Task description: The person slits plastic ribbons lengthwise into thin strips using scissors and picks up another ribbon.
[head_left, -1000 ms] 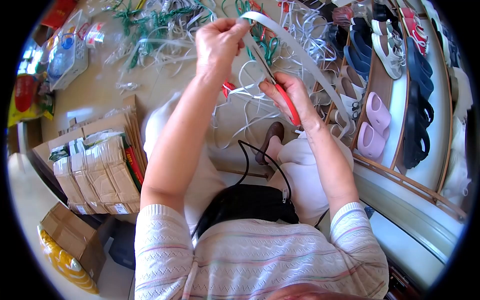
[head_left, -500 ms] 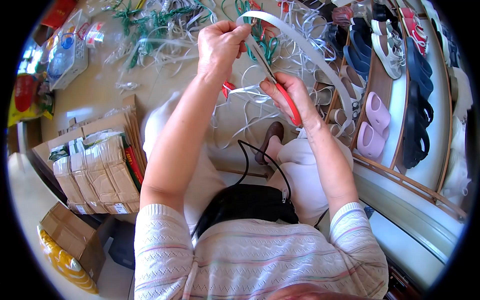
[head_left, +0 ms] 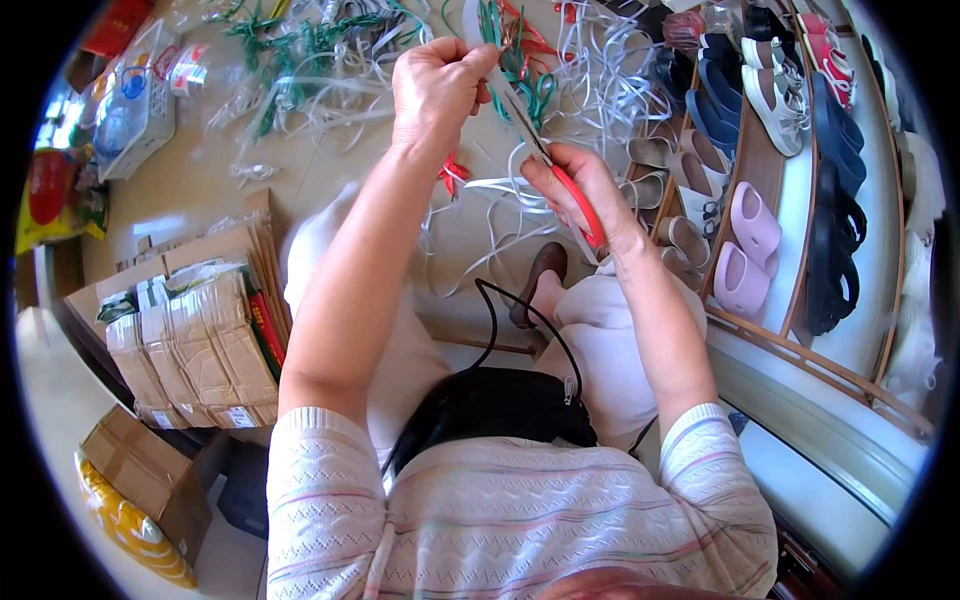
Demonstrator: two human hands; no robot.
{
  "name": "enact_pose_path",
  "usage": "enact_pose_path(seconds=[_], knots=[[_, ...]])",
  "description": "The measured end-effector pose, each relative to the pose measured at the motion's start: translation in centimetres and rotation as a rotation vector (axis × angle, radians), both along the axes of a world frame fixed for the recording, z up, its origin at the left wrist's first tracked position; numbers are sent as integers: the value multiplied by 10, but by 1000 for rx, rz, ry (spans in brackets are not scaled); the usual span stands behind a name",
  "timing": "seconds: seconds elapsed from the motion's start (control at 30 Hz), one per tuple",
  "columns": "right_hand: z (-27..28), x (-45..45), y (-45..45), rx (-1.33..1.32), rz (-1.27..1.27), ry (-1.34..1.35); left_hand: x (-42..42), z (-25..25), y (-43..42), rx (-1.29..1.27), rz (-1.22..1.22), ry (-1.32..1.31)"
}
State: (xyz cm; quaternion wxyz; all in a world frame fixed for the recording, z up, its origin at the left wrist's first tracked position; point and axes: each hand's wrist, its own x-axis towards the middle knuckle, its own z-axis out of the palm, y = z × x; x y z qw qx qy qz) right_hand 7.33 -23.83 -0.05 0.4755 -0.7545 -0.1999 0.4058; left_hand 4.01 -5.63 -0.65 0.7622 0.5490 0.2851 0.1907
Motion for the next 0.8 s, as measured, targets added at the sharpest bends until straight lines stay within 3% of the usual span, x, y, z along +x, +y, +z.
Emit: enact_pose_path(seconds=[0.27, 0.6, 0.8], knots=[[-1, -2, 2, 65, -23, -17, 0, -2, -7, -119, -70, 21], [-4, -3, -2, 83, -8, 40, 3, -2, 11, -70, 66, -46], [0, -2, 2, 60, 4, -2, -1, -5, 2, -116, 15, -57]])
